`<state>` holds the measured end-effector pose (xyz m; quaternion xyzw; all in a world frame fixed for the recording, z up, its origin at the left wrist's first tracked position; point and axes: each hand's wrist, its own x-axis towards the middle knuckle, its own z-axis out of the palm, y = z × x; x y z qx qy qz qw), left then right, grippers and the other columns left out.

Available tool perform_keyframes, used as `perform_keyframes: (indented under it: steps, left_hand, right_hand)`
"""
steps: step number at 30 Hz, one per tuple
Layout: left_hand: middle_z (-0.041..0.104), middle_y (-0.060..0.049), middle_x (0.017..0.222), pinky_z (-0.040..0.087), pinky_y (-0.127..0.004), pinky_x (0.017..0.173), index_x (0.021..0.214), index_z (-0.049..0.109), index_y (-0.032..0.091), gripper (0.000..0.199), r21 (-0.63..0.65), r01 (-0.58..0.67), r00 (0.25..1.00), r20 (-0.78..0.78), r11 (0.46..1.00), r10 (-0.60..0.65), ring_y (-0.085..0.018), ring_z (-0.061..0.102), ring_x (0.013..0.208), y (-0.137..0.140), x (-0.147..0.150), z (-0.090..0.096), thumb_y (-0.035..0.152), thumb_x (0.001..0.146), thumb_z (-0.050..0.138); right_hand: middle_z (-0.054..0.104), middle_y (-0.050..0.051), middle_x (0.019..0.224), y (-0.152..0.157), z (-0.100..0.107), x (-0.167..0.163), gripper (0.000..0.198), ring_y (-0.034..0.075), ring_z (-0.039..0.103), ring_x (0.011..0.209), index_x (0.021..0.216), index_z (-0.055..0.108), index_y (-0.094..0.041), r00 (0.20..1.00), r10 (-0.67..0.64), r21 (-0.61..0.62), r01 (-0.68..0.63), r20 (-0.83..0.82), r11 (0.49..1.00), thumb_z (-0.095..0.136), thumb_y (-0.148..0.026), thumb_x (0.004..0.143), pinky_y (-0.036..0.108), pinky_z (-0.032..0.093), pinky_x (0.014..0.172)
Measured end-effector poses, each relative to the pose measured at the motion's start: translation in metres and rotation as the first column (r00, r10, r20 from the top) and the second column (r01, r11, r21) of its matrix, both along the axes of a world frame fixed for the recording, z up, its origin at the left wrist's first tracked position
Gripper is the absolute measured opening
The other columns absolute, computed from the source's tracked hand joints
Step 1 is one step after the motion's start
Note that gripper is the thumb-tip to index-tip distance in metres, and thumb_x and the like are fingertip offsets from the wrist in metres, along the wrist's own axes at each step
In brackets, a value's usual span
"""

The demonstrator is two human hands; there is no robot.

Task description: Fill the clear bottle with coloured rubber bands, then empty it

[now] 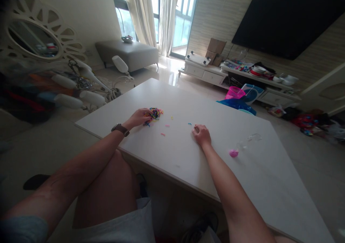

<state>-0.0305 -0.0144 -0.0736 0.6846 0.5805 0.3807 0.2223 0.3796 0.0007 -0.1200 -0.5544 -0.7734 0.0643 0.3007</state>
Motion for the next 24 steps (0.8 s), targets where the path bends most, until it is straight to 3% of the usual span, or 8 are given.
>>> perform_keyframes:
  steps: [5,9,12,19,24]
  left_hand:
    - [0.071,-0.009,0.113,0.053,-0.033,0.093,0.104,0.077,0.019,0.042,-0.045,-0.210,0.978,-0.014,0.977,0.209,-0.025,0.065,0.103,0.003,-0.016,-0.004,0.023,0.064,0.068]
    - [0.075,-0.010,0.101,0.056,-0.030,0.074,0.111,0.074,0.016,0.049,-0.183,-0.179,0.968,0.146,0.967,0.206,-0.023,0.068,0.089,0.002,-0.019,-0.012,0.027,0.064,0.072]
    - [0.075,-0.010,0.092,0.054,-0.027,0.068,0.106,0.074,0.014,0.045,-0.228,-0.162,0.943,0.251,0.960,0.219,-0.021,0.069,0.081,0.000,-0.018,-0.013,0.027,0.062,0.074]
    - [0.074,-0.011,0.100,0.054,-0.028,0.068,0.097,0.072,0.014,0.040,-0.142,-0.288,0.878,0.355,0.947,0.320,-0.019,0.068,0.081,0.001,-0.024,-0.005,0.026,0.059,0.078]
    - [0.074,-0.012,0.104,0.054,-0.029,0.072,0.096,0.071,0.013,0.038,-0.124,-0.307,0.854,0.401,0.943,0.331,-0.020,0.070,0.086,0.000,-0.029,-0.006,0.030,0.063,0.078]
  right_hand:
    - [0.074,0.007,0.115,0.000,0.000,-0.001,0.018,0.026,0.063,0.111,0.096,0.071,-0.022,1.000,-0.005,-0.005,0.005,-0.004,1.000,0.060,-0.029,0.084,0.043,0.048,0.105]
    - [0.074,0.007,0.115,0.000,0.000,0.000,0.018,0.025,0.063,0.111,0.096,0.071,-0.022,1.000,-0.005,-0.010,0.005,-0.007,1.000,0.060,-0.028,0.083,0.043,0.047,0.105]
    - [0.074,0.007,0.115,0.000,0.000,-0.001,0.018,0.026,0.063,0.112,0.096,0.071,-0.022,1.000,-0.007,-0.010,0.007,-0.011,1.000,0.060,-0.028,0.083,0.044,0.047,0.105]
    - [0.074,0.007,0.115,-0.001,0.002,-0.002,0.018,0.026,0.063,0.112,0.096,0.072,-0.022,1.000,-0.004,-0.006,0.004,-0.009,1.000,0.060,-0.027,0.083,0.043,0.048,0.105]
    - [0.075,0.008,0.114,0.000,0.001,-0.001,0.018,0.026,0.063,0.111,0.095,0.071,-0.022,1.000,0.003,0.003,-0.003,-0.005,1.000,0.059,-0.027,0.083,0.043,0.048,0.104]
